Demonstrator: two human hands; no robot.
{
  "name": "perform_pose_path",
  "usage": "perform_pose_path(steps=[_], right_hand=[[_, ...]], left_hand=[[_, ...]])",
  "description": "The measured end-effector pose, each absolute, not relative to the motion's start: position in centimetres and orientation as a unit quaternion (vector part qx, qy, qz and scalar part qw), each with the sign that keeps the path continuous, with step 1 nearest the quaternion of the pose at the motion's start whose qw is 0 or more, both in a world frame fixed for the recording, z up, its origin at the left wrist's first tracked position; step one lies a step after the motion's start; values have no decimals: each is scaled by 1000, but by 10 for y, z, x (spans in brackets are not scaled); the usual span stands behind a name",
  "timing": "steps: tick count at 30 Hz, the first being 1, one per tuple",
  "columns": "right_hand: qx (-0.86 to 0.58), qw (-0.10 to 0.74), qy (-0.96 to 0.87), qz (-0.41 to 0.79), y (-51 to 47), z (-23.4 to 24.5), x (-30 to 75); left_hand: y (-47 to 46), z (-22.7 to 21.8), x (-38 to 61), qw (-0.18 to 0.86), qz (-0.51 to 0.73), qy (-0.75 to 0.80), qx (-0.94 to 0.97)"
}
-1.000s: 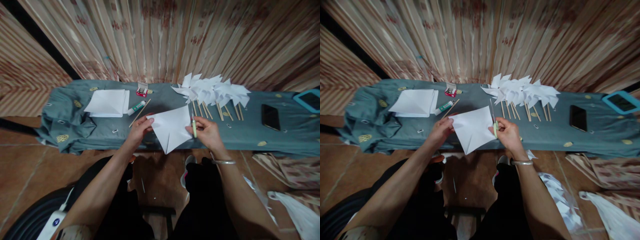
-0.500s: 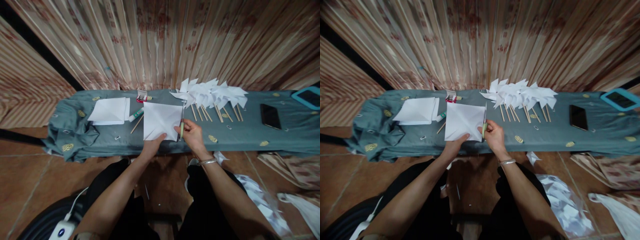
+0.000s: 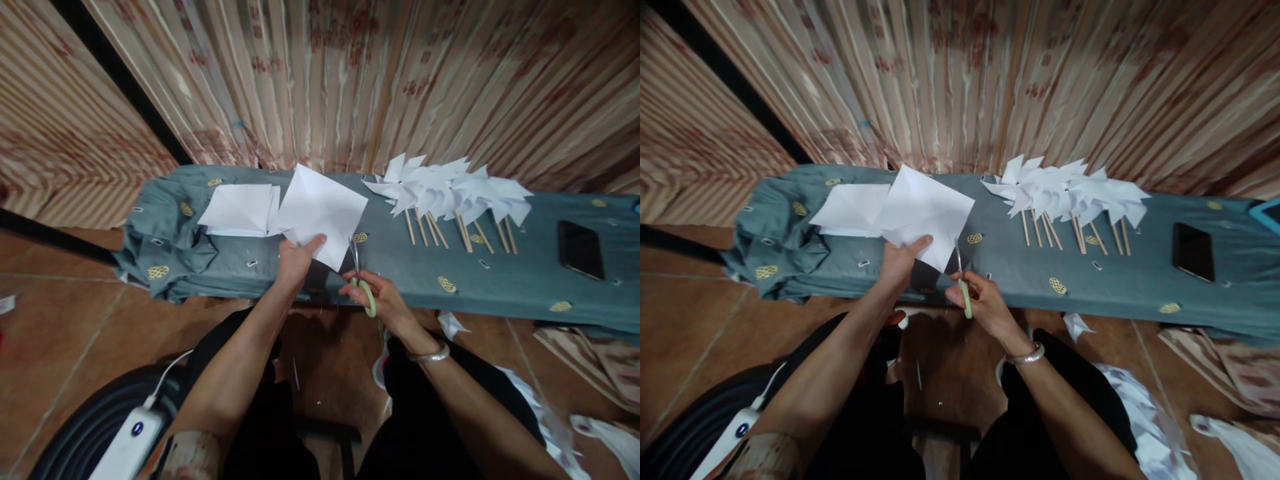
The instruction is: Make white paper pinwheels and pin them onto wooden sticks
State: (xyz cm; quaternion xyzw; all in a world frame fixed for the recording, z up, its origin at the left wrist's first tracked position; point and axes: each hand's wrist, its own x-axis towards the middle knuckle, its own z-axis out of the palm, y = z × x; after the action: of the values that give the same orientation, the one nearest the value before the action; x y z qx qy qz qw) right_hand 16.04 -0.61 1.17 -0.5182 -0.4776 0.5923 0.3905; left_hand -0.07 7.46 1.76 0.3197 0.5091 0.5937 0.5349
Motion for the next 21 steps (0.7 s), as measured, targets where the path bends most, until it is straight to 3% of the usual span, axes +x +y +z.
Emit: perform_pose_path(steps=[6, 21], right_hand=[[-505, 312, -496, 634, -23, 8, 156], [-489, 313, -469, 666, -13, 16, 148]], left_hand=[[85, 19, -11, 513, 633, 489, 313], [77, 17, 2, 535, 625, 482, 301]])
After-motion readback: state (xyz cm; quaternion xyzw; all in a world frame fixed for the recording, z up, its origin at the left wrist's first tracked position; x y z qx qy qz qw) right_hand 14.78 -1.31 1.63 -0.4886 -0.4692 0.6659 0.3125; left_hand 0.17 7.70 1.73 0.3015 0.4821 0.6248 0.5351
